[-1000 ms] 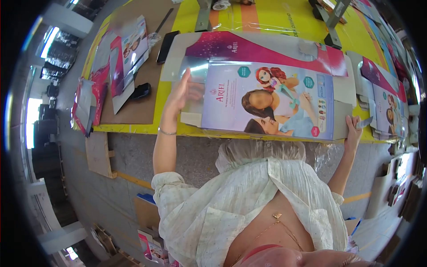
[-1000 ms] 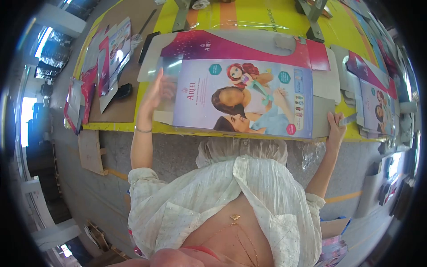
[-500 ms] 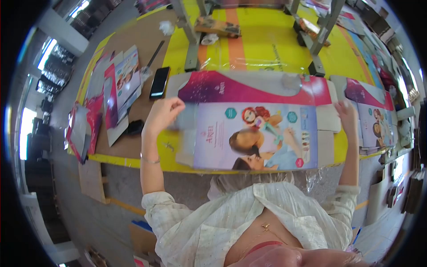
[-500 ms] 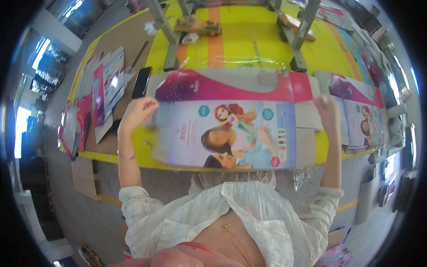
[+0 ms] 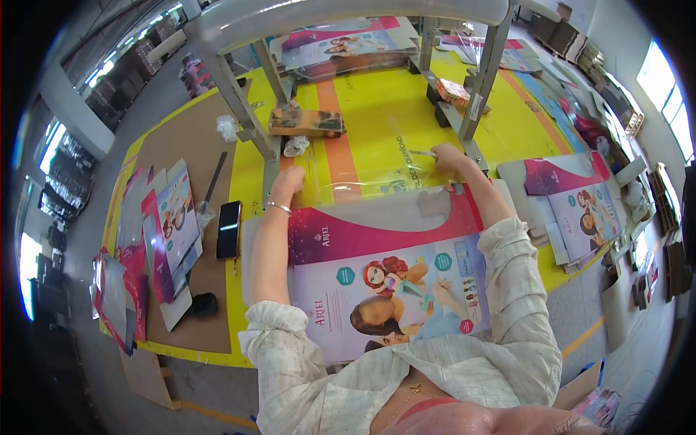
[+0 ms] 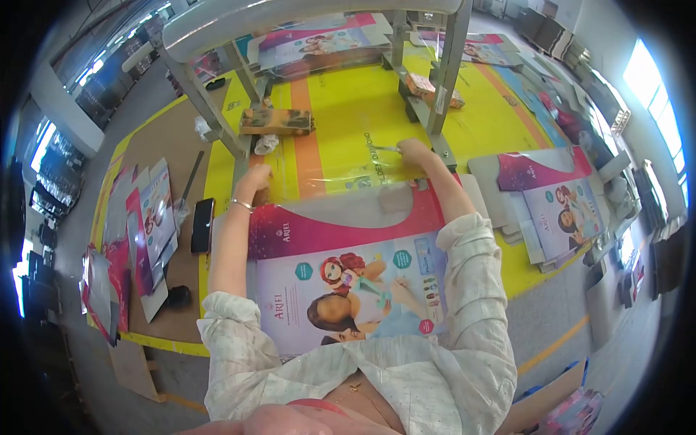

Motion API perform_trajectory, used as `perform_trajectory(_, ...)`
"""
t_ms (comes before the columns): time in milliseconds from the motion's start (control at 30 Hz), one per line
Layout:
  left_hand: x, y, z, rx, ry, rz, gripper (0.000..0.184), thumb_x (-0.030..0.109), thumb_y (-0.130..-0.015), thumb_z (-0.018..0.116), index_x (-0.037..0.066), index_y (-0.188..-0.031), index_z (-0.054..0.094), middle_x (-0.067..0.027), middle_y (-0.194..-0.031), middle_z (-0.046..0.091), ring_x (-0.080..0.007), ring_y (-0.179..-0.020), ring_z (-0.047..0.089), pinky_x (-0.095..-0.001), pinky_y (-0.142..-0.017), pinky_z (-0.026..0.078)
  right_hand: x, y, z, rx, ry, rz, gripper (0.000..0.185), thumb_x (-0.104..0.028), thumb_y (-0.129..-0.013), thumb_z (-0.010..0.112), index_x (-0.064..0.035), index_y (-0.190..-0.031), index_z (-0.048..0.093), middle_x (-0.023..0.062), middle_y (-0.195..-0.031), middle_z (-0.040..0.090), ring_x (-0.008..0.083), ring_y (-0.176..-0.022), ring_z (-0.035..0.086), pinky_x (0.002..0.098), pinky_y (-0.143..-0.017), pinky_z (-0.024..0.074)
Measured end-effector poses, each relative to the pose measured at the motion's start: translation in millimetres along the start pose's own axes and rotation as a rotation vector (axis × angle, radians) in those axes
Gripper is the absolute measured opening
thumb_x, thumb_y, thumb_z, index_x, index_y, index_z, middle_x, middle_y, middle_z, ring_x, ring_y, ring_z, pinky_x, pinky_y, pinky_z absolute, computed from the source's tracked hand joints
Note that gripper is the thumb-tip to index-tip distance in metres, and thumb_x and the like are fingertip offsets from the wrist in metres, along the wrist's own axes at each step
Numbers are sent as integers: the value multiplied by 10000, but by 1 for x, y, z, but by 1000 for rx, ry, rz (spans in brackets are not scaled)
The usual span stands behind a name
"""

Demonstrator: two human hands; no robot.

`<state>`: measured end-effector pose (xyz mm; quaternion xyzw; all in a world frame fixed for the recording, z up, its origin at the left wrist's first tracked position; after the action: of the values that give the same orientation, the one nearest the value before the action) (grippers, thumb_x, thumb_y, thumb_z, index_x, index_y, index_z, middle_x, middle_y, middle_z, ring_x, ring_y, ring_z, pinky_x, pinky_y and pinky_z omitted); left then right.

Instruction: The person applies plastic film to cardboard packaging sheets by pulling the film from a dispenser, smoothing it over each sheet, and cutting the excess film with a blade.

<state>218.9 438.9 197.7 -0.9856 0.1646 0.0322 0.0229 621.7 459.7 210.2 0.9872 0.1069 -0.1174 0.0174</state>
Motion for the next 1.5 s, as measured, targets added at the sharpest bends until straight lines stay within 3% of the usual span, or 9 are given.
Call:
perform_trajectory(267, 40, 131, -205, 424, 517, 51, 46, 39, -708, 628, 20, -749, 638, -33, -736, 476, -174, -594, 467, -274, -561, 398, -56, 163, -158, 444, -429, -315, 118, 45, -690, 541, -25, -783, 522, 72, -898, 543, 255, -777, 512, 323, -701, 413)
perform_trajectory(400, 74, 214, -174, 495, 313, 185, 77, 1, -704, 636, 46, -766, 638, -16, -740, 496, -159, -612, 472, -265, -549, 406, -78, 254, -118, 479, -219, -535, 159, 39, -639, 534, -51, -767, 509, 57, -904, 525, 246, -808, 505, 320, -724, 414)
perform_trajectory(567, 113, 275, -133, 462, 144, 217, 169, -36, -749, 570, 32, -882, 648, -57, -972, 560, -189, -852, 551, -267, -736, 461, -64, 297, -73, 420, -153, -382, 107, 2, -658, 552, -64, -716, 491, 63, -937, 527, 243, -871, 487, 301, -747, 403)
perform_trajectory(667, 94, 336, -143, 476, 327, -123, 233, -38, -797, 511, 24, -996, 613, -107, -1128, 510, -243, -1025, 511, -305, -891, 410, -30, 360, -91, 636, -340, -110, 109, 4, -705, 577, -56, -710, 486, 70, -932, 523, 219, -847, 488, 286, -740, 396)
perform_trajectory(833, 91, 473, -78, 791, 906, -857, 368, 164, -893, 526, 26, -1192, 363, -143, -1149, 430, -247, -1025, 461, -343, -889, 400, 31, 474, -33, 771, -926, 488, 107, -30, -797, 591, -54, -764, 493, 54, -931, 520, 142, -835, 482, 238, -706, 392)
perform_trajectory(1000, 162, 471, -23, 780, 1739, -851, 343, 191, -911, 511, 15, -1166, 363, -124, -1061, 468, -171, -908, 505, -272, -772, 448, 15, 501, 34, 712, -1324, 634, 200, -27, -781, 627, -83, -759, 437, 27, -916, 500, 118, -861, 478, 216, -742, 407)
perform_trajectory(1233, 170, 468, -16, 460, 1656, -895, 150, 136, -892, 525, 9, -967, 502, -84, -758, 559, -133, -560, 531, -218, -518, 466, 5, 490, 17, 647, -1326, 495, 365, 48, -758, 624, -118, -671, 310, 32, -869, 504, 125, -805, 494, 221, -710, 421)
perform_trajectory(1333, 164, 470, -22, 429, 1542, -912, 125, 137, -889, 524, 13, -888, 537, -74, -676, 557, -129, -494, 511, -209, -461, 448, -2, 485, 15, 541, -1299, 566, 347, 47, -768, 603, -119, -656, 319, 25, -702, 488, 125, -595, 486, 225, -550, 424)
perform_trajectory(1500, 166, 466, -18, 184, 2010, -600, 169, 159, -894, 508, 14, -825, 559, -87, -644, 564, -132, -462, 497, -194, -418, 414, -8, 477, -7, 389, -1562, 465, 306, 36, -790, 559, -125, -653, 338, 34, -620, 496, 121, -500, 491, 208, -456, 413)
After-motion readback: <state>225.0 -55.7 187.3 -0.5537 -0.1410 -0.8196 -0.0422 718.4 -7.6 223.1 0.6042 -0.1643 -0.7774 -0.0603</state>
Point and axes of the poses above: each hand's wrist, its own y-axis away from the middle knuckle, its own z-axis out of the palm, x = y × z, the point moved 9 cm from there along -y, towards the middle knuckle
